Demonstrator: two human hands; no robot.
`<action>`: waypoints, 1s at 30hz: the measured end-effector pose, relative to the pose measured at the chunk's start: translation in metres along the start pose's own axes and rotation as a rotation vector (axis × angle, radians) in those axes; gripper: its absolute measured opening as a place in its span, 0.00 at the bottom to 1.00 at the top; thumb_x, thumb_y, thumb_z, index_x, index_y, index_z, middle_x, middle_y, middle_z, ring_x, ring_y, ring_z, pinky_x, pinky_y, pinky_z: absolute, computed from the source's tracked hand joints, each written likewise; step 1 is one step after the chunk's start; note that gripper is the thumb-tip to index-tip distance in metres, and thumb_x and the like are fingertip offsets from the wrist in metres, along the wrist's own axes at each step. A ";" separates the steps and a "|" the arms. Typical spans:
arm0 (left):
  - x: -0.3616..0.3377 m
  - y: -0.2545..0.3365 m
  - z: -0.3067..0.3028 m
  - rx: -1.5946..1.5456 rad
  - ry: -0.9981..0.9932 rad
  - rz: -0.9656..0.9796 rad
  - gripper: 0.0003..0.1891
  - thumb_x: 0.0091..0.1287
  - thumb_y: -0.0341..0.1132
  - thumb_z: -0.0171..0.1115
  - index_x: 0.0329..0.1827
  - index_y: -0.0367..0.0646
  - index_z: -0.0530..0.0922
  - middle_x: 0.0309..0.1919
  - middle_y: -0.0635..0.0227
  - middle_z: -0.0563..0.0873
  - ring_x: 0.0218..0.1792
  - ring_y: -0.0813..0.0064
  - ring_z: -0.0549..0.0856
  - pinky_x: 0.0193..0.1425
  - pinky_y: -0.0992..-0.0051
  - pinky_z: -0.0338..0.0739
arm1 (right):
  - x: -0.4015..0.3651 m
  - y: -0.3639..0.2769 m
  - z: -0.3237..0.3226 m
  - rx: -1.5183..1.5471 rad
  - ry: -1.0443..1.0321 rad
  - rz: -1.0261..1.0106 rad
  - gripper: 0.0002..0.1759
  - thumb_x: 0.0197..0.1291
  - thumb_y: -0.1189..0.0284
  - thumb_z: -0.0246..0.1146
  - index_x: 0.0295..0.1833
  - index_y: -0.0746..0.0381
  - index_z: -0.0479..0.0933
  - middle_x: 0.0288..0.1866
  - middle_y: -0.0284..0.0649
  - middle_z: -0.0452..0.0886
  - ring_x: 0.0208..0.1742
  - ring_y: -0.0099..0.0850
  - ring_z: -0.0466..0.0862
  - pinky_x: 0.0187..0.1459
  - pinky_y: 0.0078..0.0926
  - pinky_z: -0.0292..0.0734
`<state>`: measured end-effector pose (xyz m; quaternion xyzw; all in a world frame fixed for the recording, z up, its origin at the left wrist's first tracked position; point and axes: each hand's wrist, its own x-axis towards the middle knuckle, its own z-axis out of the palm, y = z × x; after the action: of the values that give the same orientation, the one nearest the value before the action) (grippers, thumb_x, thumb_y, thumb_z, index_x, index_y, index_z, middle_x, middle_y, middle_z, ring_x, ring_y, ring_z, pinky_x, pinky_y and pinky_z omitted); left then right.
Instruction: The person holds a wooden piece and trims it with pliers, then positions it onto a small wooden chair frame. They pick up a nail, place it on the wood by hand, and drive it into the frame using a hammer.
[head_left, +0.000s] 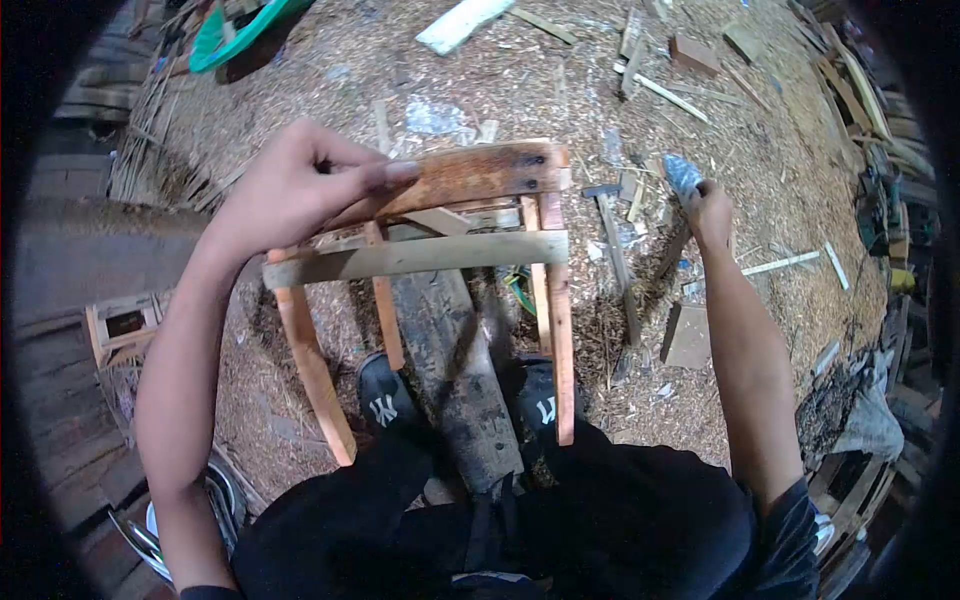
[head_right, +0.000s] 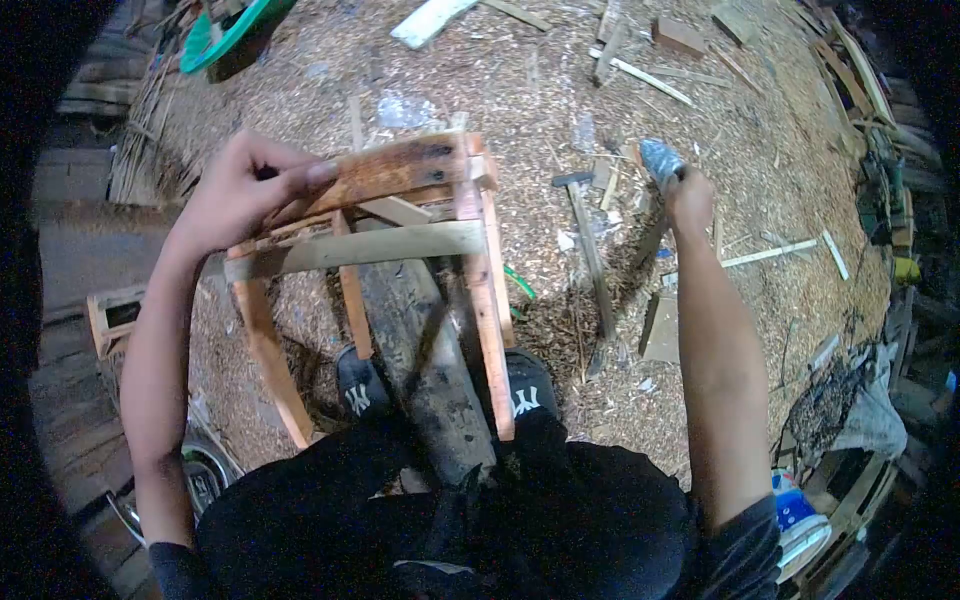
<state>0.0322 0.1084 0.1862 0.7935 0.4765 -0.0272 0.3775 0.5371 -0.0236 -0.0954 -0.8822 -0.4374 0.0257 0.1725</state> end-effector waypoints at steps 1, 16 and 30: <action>-0.002 0.001 0.001 0.001 0.009 -0.012 0.18 0.68 0.46 0.71 0.43 0.35 0.90 0.21 0.73 0.84 0.26 0.87 0.76 0.32 0.76 0.72 | -0.006 -0.003 -0.006 0.026 0.027 0.003 0.13 0.62 0.69 0.65 0.47 0.68 0.86 0.42 0.59 0.88 0.47 0.56 0.88 0.50 0.47 0.81; -0.044 -0.067 -0.024 0.079 0.060 0.105 0.29 0.73 0.52 0.68 0.20 0.35 0.82 0.12 0.81 0.68 0.18 0.87 0.61 0.23 0.72 0.56 | -0.024 -0.010 -0.046 -0.056 0.023 -0.074 0.15 0.66 0.62 0.68 0.45 0.65 0.86 0.42 0.53 0.89 0.44 0.53 0.88 0.48 0.46 0.81; -0.077 -0.114 -0.025 0.037 0.178 0.036 0.31 0.70 0.62 0.65 0.22 0.43 0.89 0.10 0.76 0.74 0.15 0.82 0.70 0.21 0.72 0.63 | -0.027 -0.076 -0.126 0.209 -0.036 -0.338 0.14 0.67 0.68 0.69 0.48 0.69 0.86 0.38 0.50 0.90 0.38 0.37 0.90 0.43 0.35 0.81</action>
<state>-0.1064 0.0971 0.1700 0.8083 0.4931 0.0412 0.3192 0.4869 -0.0378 0.0452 -0.7729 -0.5773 0.0572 0.2570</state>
